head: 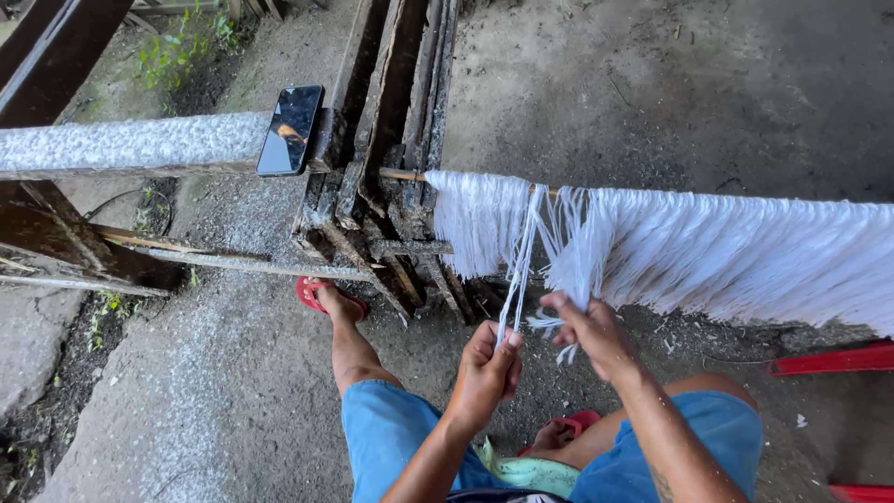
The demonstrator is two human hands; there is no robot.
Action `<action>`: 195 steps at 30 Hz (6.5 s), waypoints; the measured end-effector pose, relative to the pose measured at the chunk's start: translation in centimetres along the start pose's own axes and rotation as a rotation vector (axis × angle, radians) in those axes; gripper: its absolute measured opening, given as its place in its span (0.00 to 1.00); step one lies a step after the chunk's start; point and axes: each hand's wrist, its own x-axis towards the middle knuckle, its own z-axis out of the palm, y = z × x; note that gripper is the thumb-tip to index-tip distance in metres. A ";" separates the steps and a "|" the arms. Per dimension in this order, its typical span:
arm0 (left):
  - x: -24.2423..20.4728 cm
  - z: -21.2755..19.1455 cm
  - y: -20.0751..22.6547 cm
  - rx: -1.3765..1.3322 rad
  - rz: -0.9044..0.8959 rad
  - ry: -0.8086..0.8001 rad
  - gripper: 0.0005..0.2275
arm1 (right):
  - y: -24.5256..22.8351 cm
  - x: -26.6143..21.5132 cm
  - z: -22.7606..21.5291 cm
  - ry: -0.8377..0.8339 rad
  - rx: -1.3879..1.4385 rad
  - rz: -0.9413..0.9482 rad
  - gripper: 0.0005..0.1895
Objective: Manually separating and organizing bundles of white threads hanging from a wooden rod.
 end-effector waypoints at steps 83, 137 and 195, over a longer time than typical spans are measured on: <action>8.5 1.8 2.8 0.266 0.103 0.112 0.16 | -3.3 -1.7 5.2 0.139 0.110 -0.150 0.08; 17.2 -3.1 10.1 1.461 0.847 0.177 0.10 | -9.5 8.0 7.0 0.181 -0.076 -0.407 0.25; 19.3 -2.4 8.5 1.822 0.567 0.338 0.16 | -6.6 8.5 1.2 0.360 0.286 -0.379 0.15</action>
